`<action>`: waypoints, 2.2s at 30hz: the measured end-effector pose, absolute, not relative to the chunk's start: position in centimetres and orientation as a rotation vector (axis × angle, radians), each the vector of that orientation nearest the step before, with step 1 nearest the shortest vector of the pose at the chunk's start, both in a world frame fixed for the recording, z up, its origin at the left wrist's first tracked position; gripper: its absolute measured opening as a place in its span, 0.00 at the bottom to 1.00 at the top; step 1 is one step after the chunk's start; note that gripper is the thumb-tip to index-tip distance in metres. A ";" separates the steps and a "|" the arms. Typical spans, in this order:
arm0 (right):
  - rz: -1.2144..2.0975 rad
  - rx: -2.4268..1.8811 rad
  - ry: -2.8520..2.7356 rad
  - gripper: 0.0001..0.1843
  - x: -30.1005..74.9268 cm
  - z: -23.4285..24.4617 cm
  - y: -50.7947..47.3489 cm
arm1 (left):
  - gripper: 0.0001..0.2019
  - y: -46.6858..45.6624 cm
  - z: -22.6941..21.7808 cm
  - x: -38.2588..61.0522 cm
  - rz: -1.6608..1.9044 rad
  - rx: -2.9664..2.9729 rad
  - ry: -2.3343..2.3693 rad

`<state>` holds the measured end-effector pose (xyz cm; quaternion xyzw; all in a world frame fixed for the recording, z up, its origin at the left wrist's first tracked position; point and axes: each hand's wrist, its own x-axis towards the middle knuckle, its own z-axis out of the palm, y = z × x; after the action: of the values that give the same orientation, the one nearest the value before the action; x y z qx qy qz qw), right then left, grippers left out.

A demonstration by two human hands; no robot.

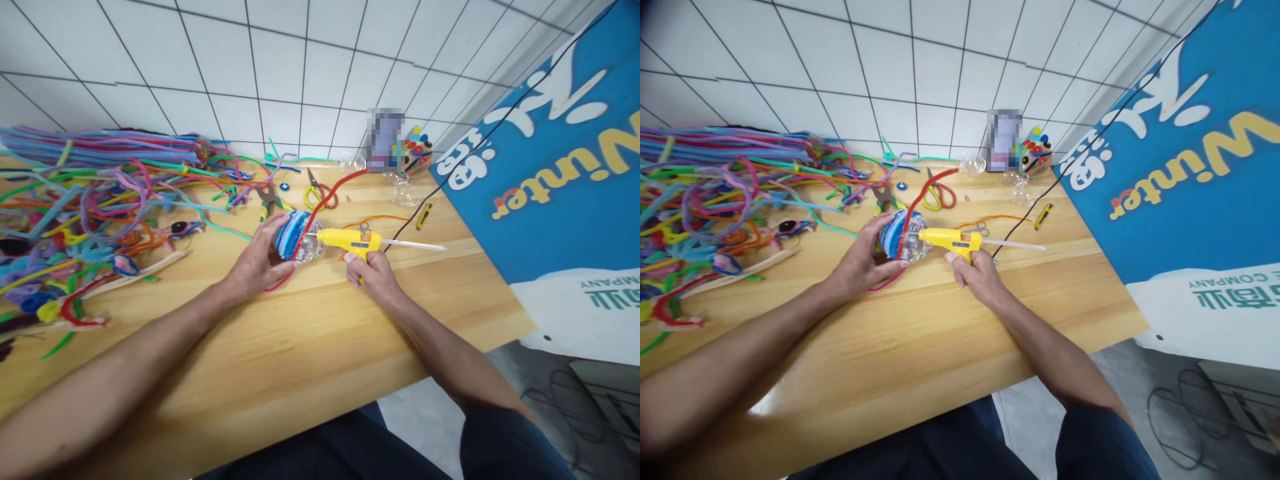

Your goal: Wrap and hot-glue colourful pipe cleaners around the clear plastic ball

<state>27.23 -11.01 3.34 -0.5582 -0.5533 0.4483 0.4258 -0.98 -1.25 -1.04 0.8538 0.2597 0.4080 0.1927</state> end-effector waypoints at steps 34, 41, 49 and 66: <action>1.122 -1.418 -1.443 0.30 27.0 3.5 -10.6 | 0.47 -1.2 -1.2 -1.4 1.084 2.387 0.787; 1.101 -1.416 -1.430 0.32 26.9 3.9 -10.6 | 0.46 -1.4 -1.2 -1.5 1.049 2.369 0.817; 1.094 -1.410 -1.452 0.32 26.8 3.8 -10.8 | 0.46 -1.3 -1.1 -1.4 1.066 2.371 0.811; 1.109 -1.401 -1.519 0.31 26.8 4.0 -10.8 | 0.46 -1.3 -1.1 -1.4 1.058 2.370 0.827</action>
<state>26.81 -10.77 4.02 -0.5507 -0.5970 0.4358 0.3878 -1.41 -1.33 -1.12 0.8512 0.2971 0.3799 0.2072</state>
